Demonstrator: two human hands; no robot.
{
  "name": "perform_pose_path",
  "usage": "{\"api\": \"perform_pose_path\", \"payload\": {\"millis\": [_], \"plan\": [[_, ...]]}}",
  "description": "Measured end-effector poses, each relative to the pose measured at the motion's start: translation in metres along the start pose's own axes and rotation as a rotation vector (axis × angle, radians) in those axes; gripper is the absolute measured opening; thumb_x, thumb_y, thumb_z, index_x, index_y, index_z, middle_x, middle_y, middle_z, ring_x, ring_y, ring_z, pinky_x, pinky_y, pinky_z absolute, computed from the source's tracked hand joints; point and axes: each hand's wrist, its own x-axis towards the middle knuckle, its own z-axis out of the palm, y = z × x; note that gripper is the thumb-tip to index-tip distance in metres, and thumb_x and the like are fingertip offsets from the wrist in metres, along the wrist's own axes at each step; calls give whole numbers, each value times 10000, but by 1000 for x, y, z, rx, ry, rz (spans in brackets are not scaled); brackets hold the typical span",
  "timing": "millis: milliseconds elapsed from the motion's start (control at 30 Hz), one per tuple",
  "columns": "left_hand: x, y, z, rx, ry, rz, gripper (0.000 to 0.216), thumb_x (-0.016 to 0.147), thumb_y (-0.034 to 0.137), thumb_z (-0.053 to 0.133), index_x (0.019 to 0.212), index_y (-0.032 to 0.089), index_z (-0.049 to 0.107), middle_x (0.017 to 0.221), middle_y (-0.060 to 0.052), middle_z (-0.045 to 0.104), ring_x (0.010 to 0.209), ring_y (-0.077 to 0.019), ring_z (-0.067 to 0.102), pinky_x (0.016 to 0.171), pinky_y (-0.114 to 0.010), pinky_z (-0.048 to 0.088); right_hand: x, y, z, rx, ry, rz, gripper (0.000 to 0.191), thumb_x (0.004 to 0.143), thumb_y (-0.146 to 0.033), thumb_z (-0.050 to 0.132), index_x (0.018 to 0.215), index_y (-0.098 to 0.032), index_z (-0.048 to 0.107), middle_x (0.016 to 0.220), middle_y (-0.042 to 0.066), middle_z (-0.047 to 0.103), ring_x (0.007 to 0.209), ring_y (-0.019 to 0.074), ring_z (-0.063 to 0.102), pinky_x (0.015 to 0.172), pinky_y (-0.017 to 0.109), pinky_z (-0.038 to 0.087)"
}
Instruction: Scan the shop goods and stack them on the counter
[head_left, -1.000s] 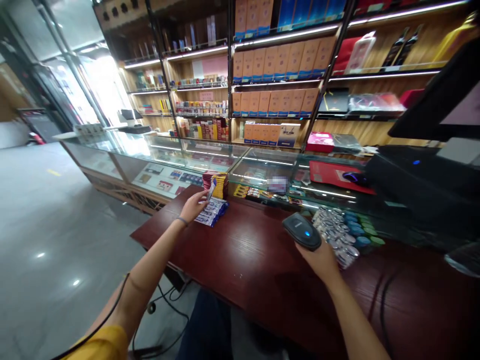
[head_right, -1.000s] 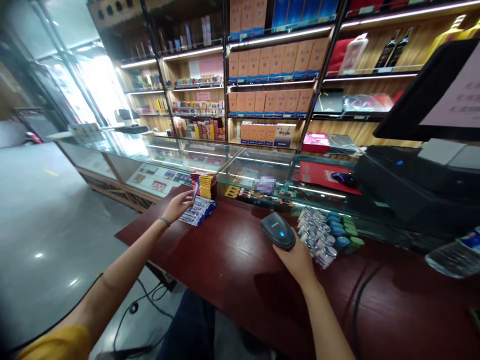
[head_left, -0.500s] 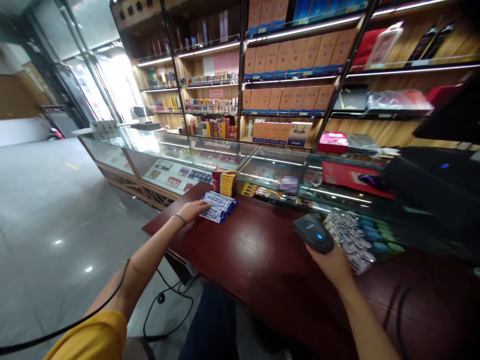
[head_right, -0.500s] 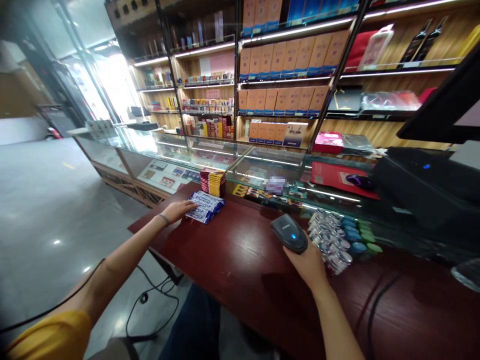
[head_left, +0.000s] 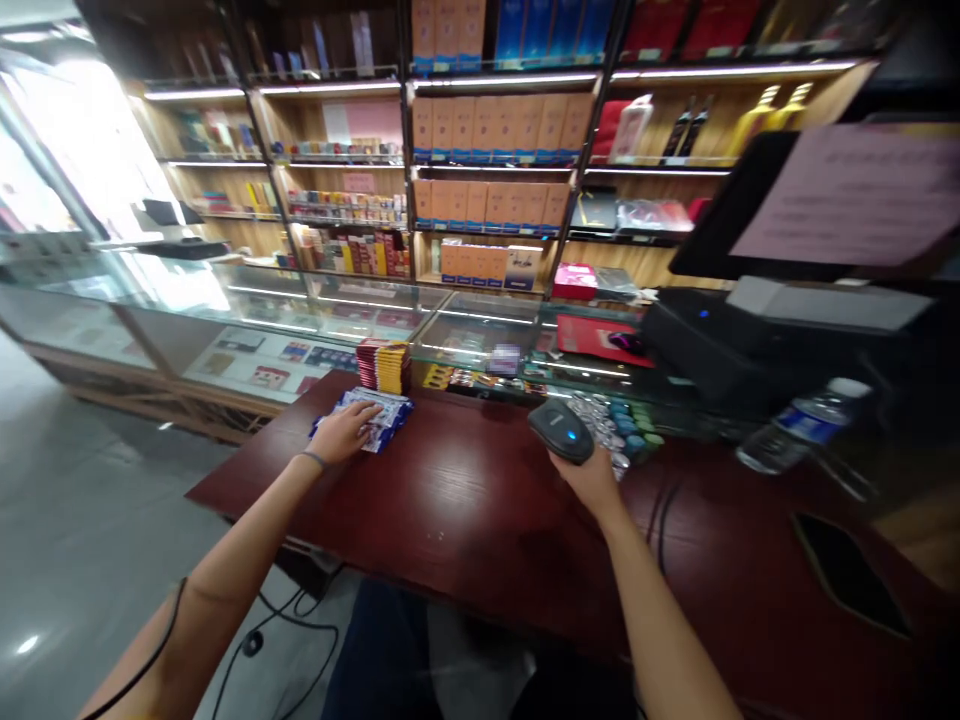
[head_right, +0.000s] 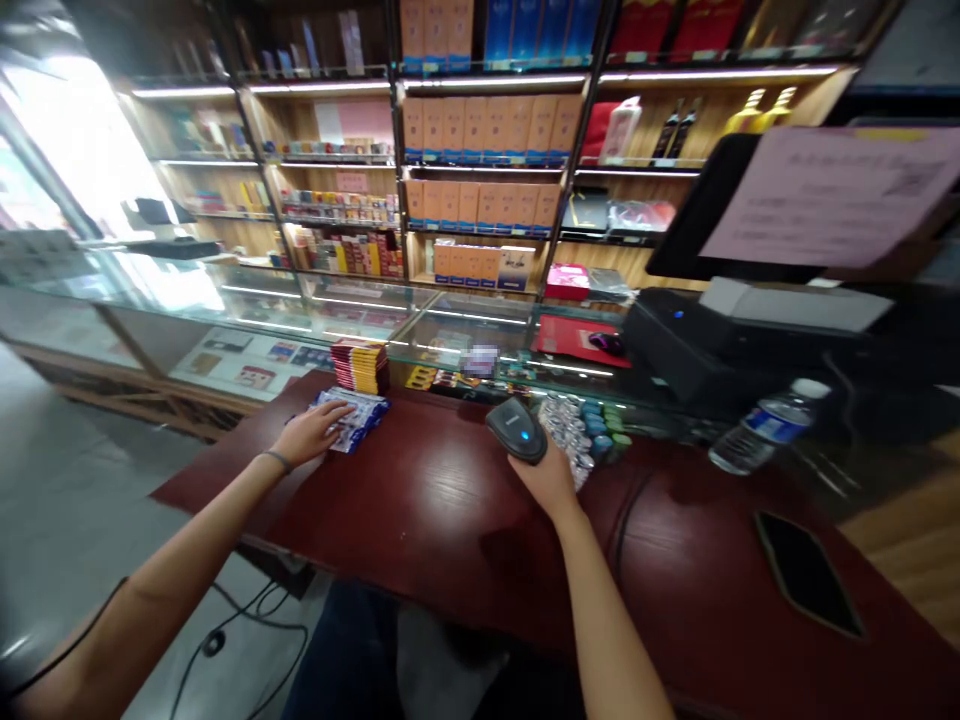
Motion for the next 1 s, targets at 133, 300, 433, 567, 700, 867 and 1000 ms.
{"api": "perform_pose_path", "payload": {"millis": [133,300,433,567,700,867,1000], "plan": [[31,68,22,-226,149,42,425,930,280,466,1338,265,581,1336,-77,598,1208,-256,579,1069,-424,451,3,-7,-21,20,64,-15,478,715,-354,712,1149,-156,682,1087,127,752,1010,307,710,915,445,556],[64,169,58,-516,200,140,409,960,284,468,1359,258,548,1299,-81,607,1222,-228,564,1097,-413,429,-13,-1,-54,12,147,49,471,702,-386,739,1110,-154,693,999,121,772,931,311,728,850,442,575],[79,243,88,-722,196,183,424,945,269,517,1369,256,529,1300,-95,597,1234,-240,544,1096,-436,420,-34,4,-83,-39,202,116,464,710,-413,729,1088,-146,695,912,121,778,915,324,729,783,421,590],[88,304,116,-912,142,172,482,904,225,576,1379,260,504,1259,-104,572,1156,-235,566,1034,-432,467,-57,9,-114,-76,221,184,526,712,-400,715,1169,-146,666,963,123,775,983,338,712,811,446,589],[91,342,137,-962,109,159,571,842,192,651,1385,260,487,1241,-103,516,1161,-242,539,1048,-434,450,-79,15,-139,-82,213,224,535,717,-345,705,1215,-157,646,1070,122,759,1021,329,705,890,477,570],[89,354,149,-883,70,183,667,787,170,709,1400,263,462,1258,-101,425,1208,-265,502,1110,-467,383,-95,19,-151,-100,212,196,497,721,-321,698,1192,-167,662,1095,117,755,1016,316,713,933,482,552],[89,354,153,-863,53,235,643,813,195,692,1400,242,435,1253,-109,422,1194,-265,517,1104,-468,390,-96,17,-148,-81,201,192,551,723,-326,692,1245,-158,642,1141,121,741,1054,307,706,954,453,544]]}}
